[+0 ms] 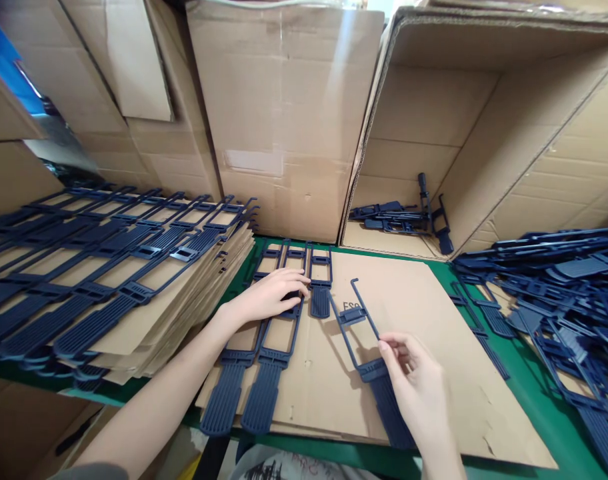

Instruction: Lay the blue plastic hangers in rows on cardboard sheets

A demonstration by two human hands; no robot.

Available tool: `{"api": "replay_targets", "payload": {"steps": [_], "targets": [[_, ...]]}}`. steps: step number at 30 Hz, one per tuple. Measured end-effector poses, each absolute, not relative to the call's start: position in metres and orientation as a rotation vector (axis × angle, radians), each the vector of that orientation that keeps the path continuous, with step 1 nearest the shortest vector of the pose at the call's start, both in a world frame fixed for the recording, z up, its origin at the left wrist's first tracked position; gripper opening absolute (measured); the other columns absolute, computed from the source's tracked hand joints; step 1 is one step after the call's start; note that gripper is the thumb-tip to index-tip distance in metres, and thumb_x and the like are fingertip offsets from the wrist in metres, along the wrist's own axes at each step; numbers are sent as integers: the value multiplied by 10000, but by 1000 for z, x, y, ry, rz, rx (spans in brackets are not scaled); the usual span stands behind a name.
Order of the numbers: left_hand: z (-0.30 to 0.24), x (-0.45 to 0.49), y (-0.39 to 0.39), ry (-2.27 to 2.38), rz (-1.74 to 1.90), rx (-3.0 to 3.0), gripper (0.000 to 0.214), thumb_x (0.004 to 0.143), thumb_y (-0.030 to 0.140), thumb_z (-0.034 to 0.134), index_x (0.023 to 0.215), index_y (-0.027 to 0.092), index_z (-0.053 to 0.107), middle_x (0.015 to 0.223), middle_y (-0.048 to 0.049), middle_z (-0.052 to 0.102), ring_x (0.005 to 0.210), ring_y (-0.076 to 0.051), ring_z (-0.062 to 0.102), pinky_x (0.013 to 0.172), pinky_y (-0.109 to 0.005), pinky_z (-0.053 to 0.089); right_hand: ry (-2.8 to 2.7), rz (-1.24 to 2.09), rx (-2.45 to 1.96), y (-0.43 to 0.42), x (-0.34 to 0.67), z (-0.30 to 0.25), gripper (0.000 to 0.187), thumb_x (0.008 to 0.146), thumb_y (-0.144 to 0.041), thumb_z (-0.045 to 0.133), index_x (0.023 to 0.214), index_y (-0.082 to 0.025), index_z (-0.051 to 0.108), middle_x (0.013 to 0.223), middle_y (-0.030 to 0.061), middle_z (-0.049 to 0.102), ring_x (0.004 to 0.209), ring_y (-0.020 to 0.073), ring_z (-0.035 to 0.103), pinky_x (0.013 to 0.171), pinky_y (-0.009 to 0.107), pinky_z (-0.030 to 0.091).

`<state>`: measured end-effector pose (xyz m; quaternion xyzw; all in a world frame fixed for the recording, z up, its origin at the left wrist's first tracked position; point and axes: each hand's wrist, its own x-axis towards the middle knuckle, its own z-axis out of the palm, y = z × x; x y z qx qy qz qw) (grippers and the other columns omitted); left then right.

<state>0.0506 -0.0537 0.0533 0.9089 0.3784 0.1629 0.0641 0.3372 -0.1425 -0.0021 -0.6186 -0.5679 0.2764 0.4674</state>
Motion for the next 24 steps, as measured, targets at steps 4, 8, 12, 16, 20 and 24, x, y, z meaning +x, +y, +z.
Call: {"api": "replay_targets", "payload": {"steps": [4,8,12,16,20,24], "targets": [[53,50,-53,1163,490,2734,144,860,175,589,973,203,674,1211,-51,631,1204,-226,518,1069,-375,344,-1381,796,-1440,-148,325,7,345,741,-502,647,881,-187,641,859,74,672,778,210,639,681,287,521],[52,49,-52,1174,479,2728,147,860,175,601,988,198,668,1198,-45,640,1206,-229,521,1068,-374,350,-1426,846,-1371,-147,312,9,320,752,-497,636,845,-191,642,859,77,662,786,214,637,643,272,519],[52,49,-52,1165,473,2724,148,868,158,583,979,204,670,1186,-35,647,1216,-227,514,1072,-370,348,-1438,890,-1360,-146,306,6,318,772,-500,621,844,-190,633,831,67,648,758,199,626,626,258,509],[52,49,-52,1156,484,2729,129,882,173,575,970,196,666,1157,-33,660,1207,-225,520,1063,-368,353,-1397,939,-1372,-146,308,3,320,772,-495,634,865,-189,625,791,48,638,709,177,611,611,243,500],[52,49,-52,1161,481,2723,132,874,166,589,982,198,658,1133,-23,671,1200,-226,527,1054,-373,360,-1346,967,-1362,-145,308,1,316,772,-479,652,882,-185,625,806,51,643,739,175,611,623,233,502],[51,49,-52,1172,488,2724,132,861,169,610,984,189,653,1146,-33,666,1195,-231,532,1051,-372,364,-1339,993,-1331,-146,305,1,308,755,-456,683,878,-180,626,846,61,641,780,183,616,659,242,515]]}}
